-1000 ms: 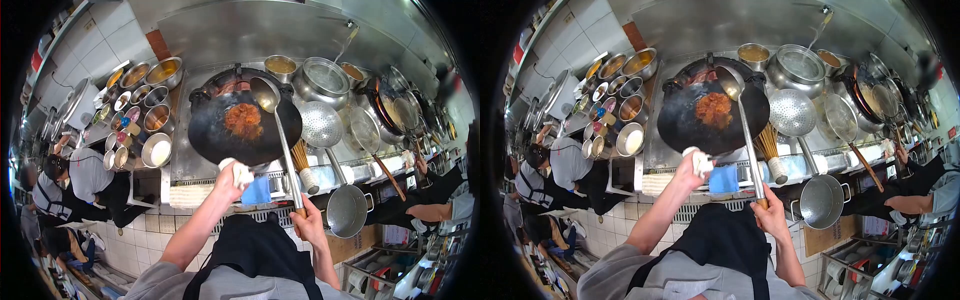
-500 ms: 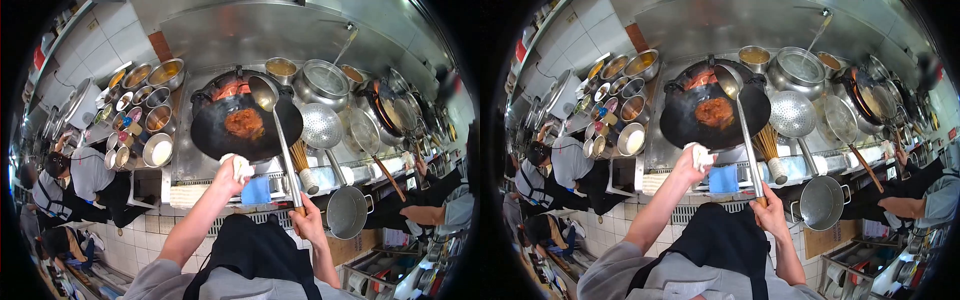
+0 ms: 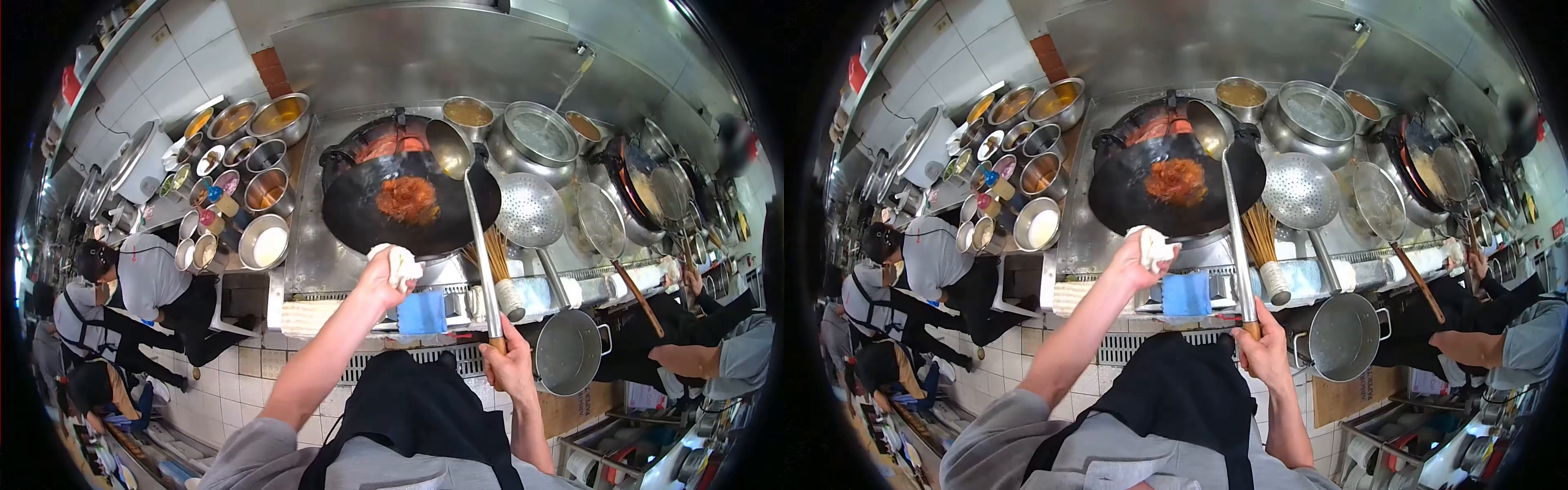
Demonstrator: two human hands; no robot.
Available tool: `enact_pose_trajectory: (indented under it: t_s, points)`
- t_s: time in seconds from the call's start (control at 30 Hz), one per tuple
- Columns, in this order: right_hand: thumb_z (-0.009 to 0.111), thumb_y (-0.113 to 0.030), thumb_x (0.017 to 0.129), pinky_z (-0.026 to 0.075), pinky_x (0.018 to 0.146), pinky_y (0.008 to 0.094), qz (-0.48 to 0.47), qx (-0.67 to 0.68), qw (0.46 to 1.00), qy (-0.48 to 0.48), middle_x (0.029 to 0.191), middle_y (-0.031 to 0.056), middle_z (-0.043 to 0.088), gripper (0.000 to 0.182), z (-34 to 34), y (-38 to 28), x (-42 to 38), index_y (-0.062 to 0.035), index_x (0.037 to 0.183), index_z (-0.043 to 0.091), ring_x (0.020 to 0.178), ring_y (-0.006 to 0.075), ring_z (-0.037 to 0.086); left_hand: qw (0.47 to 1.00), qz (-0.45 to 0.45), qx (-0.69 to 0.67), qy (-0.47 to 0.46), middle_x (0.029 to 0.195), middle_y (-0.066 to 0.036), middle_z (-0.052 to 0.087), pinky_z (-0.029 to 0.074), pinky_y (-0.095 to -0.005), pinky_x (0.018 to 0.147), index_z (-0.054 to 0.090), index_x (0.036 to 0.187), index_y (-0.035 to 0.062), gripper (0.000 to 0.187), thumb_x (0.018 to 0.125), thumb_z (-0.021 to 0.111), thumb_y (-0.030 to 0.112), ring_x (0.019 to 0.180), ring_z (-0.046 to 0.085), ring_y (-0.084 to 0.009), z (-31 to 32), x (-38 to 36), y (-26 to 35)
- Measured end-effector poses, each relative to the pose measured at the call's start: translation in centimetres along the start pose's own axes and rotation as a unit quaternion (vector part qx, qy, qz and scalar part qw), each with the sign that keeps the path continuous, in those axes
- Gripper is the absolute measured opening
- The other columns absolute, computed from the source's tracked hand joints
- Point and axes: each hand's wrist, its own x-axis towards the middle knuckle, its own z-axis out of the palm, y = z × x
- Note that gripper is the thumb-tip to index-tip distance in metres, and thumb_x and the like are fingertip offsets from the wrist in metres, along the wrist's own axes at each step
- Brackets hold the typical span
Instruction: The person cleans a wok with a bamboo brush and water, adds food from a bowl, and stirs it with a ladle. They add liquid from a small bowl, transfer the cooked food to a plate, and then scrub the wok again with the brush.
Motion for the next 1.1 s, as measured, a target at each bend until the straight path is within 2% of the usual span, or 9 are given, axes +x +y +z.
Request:
enact_pose_trajectory:
  t_s: [0.17,0.33,0.37,0.5,0.63,0.77,0.9,1.0,1.1]
  points:
    - [0.061,0.003,0.087,0.037,0.036,0.0232,0.013,-0.004,1.0,0.02,0.065,0.0002,0.052,0.071,0.3,-0.4,-0.8,-0.0033,0.151,0.032,0.042,0.0064,0.047,0.999,0.011,-0.028,-0.013,0.077,-0.007,0.062,0.052,-0.0407,0.047,0.058,0.085,0.0116,0.009,0.09,0.051,0.016,0.064,0.065,-0.0263,-6.6,0.3,-5.4]
    - [0.061,0.003,0.088,0.037,0.037,0.0232,0.025,-0.012,1.0,0.012,0.064,-0.0007,0.051,0.071,0.3,0.2,-0.8,-0.0037,0.151,0.031,0.042,0.0066,0.045,0.997,-0.012,0.012,0.076,0.074,-0.004,0.063,0.048,-0.0343,0.043,0.059,0.083,0.0137,0.014,0.092,0.049,0.019,0.066,0.066,-0.0241,1.1,-6.4,-2.2]
    - [0.061,0.003,0.088,0.037,0.037,0.0232,0.025,-0.016,1.0,0.011,0.064,-0.0007,0.051,0.071,0.3,0.2,-0.7,-0.0037,0.151,0.031,0.042,0.0066,0.045,0.999,-0.025,0.013,0.044,0.082,-0.012,0.065,0.045,-0.0313,0.042,0.059,0.092,0.0106,0.015,0.089,0.055,0.025,0.075,0.068,-0.0289,0.8,-4.8,-0.7]
    - [0.061,0.003,0.087,0.037,0.036,0.0235,0.018,-0.024,1.0,0.004,0.063,-0.0007,0.051,0.07,0.6,0.1,-0.5,-0.0028,0.151,0.032,0.041,0.0065,0.046,0.998,0.057,0.002,0.024,0.077,-0.008,0.065,0.049,-0.0365,0.046,0.059,0.09,0.0118,0.012,0.092,0.053,0.021,0.067,0.067,-0.0257,-2.8,1.9,-2.8]
    - [0.061,0.003,0.087,0.036,0.035,0.0237,0.031,-0.027,0.999,0.015,0.063,-0.0003,0.052,0.069,0.7,-0.7,-0.7,-0.0035,0.15,0.033,0.041,0.0063,0.046,0.999,0.011,0.011,0.04,0.078,-0.01,0.065,0.05,-0.0347,0.043,0.058,0.09,0.0105,0.004,0.087,0.055,0.011,0.066,0.067,-0.0241,-6.4,-1.9,-6.7]
    - [0.06,0.003,0.087,0.036,0.036,0.023,0.024,-0.023,0.999,-0.001,0.064,-0.0007,0.051,0.068,0.9,-0.3,-0.7,-0.0036,0.15,0.034,0.041,0.0061,0.045,0.995,0.001,0.028,0.101,0.076,-0.007,0.064,0.044,-0.0305,0.037,0.058,0.086,0.012,0.013,0.091,0.051,0.022,0.064,0.067,-0.0234,1.6,-7.3,-1.9]
    - [0.06,0.004,0.087,0.036,0.036,0.0233,0.014,-0.016,1.0,-0.004,0.065,-0.0006,0.052,0.068,1.0,-0.6,0.1,-0.0033,0.15,0.034,0.041,0.0056,0.045,0.999,-0.008,0.04,0.019,0.084,-0.013,0.066,0.044,-0.0309,0.043,0.057,0.089,0.0121,0.016,0.092,0.052,0.027,0.075,0.069,-0.0266,0.0,-0.2,0.8]
    - [0.06,0.006,0.086,0.036,0.036,0.0231,0.001,-0.026,1.0,0.013,0.066,-0.0004,0.053,0.069,1.0,-0.3,0.2,-0.0037,0.15,0.035,0.04,0.0056,0.044,0.998,0.044,0.027,0.02,0.075,-0.005,0.063,0.047,-0.0349,0.044,0.058,0.088,0.0145,0.015,0.094,0.051,0.027,0.072,0.067,-0.0249,-4.6,2.7,-2.3]
    - [0.06,0.005,0.087,0.035,0.035,0.0223,0.011,-0.011,1.0,0.014,0.065,-0.001,0.052,0.068,0.9,-0.5,-0.7,-0.0045,0.15,0.035,0.04,0.0056,0.044,0.998,0.029,0.035,0.031,0.077,-0.005,0.063,0.05,-0.0369,0.044,0.058,0.088,0.0135,0.011,0.091,0.052,0.022,0.072,0.067,-0.0238,-4.8,-4.1,-6.1]
